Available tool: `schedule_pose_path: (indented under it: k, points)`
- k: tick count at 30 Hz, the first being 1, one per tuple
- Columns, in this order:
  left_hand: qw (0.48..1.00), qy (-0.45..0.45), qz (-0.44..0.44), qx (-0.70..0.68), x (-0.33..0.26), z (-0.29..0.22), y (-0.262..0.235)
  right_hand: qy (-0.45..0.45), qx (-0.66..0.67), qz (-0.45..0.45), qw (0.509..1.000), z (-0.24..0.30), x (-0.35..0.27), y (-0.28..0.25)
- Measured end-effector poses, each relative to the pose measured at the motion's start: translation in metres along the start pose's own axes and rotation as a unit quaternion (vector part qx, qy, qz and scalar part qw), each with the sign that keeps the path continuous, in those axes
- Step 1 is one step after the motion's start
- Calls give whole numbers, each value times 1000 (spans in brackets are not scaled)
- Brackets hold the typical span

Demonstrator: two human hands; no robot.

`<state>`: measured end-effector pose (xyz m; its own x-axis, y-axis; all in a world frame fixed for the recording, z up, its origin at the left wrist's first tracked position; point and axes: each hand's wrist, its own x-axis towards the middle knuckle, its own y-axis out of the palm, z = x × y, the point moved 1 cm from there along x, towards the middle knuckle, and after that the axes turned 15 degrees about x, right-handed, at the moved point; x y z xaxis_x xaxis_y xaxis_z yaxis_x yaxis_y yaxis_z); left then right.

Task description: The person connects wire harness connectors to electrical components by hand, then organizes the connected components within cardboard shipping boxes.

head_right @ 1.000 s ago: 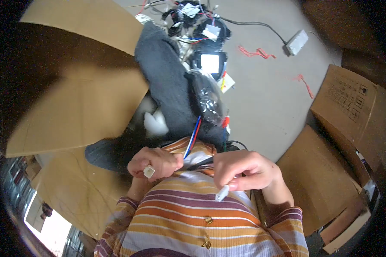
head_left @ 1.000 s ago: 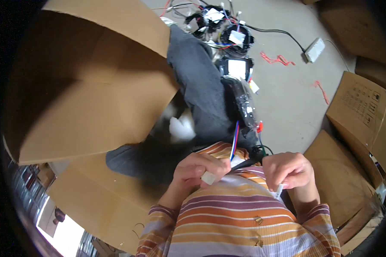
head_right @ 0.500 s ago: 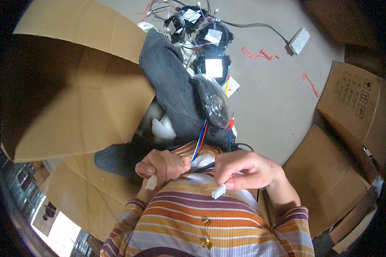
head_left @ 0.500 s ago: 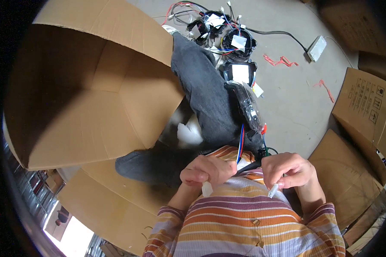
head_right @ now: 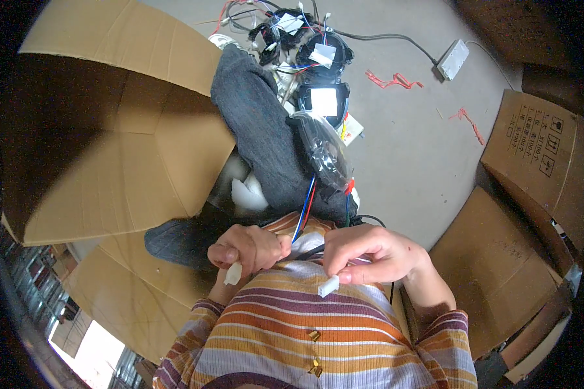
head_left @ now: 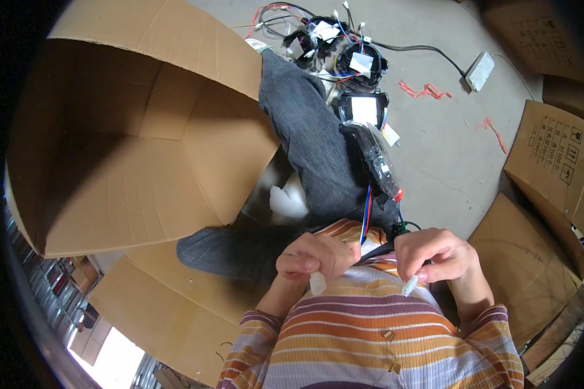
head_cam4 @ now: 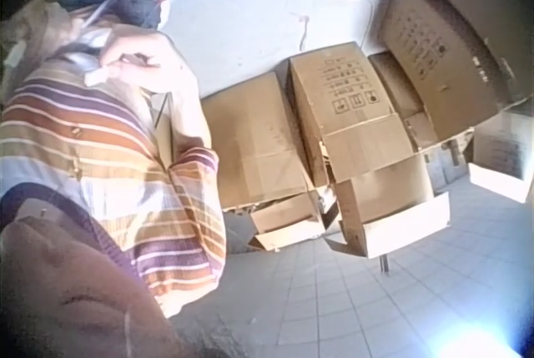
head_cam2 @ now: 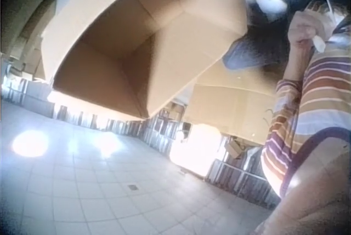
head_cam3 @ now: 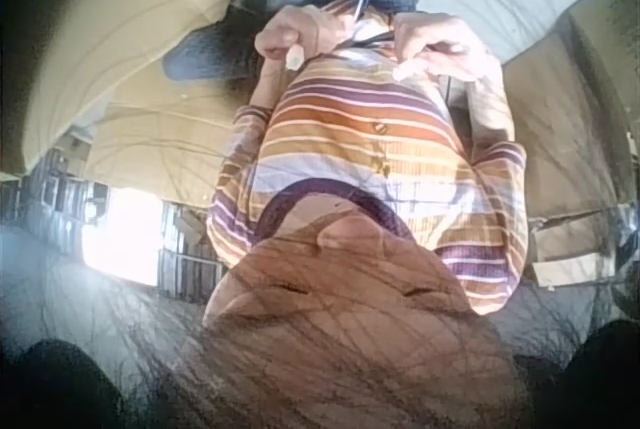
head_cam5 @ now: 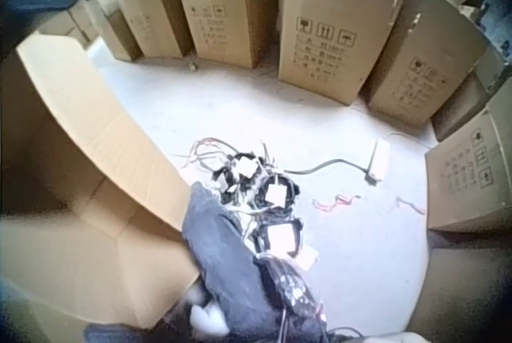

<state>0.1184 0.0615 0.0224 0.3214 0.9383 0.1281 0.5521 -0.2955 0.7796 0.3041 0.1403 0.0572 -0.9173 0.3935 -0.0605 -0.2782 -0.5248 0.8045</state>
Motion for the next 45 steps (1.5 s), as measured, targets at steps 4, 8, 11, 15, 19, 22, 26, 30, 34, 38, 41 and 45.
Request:
schedule_pose_path:
  k: [4, 8, 11, 15, 19, 22, 26, 30, 34, 38, 41, 45]
  points:
    - [1000, -16, -24, 2, -2, 0, 2, 5, -4, -3, 1000, -1, -1, 0]
    - [998, -38, -47, 27, -4, 0, 5, 13, -52, -23, 998, 3, 4, 14]
    - [994, -50, -56, 76, -3, -2, 7, -16, -204, -81, 976, 8, 13, 32]
    - [986, -44, -68, 149, -1, -5, 10, -31, -225, -114, 967, 7, 19, 46]
    - [976, -39, -70, 204, -1, -8, 7, -38, -263, -141, 954, 2, 19, 47]
    - [948, -59, -81, 303, -2, -14, 5, -41, -307, -150, 939, 5, 18, 49]
    - [925, -56, -71, 370, 2, -20, 7, -33, -369, -174, 913, 7, 17, 47]
    - [915, -71, -67, 391, 2, -21, 9, -66, -394, -200, 895, 7, 17, 48]
    - [907, -91, -31, 411, 8, -16, 12, -57, -425, -226, 875, 7, 14, 47]
    - [908, -97, -33, 406, 5, -15, 14, -64, -401, -183, 895, 0, 14, 40]
    - [899, -120, -34, 421, 2, -14, 16, -49, -379, -168, 909, 1, 15, 37]
    - [895, -109, -39, 431, 4, -14, 18, -29, -349, -154, 924, 4, 14, 34]
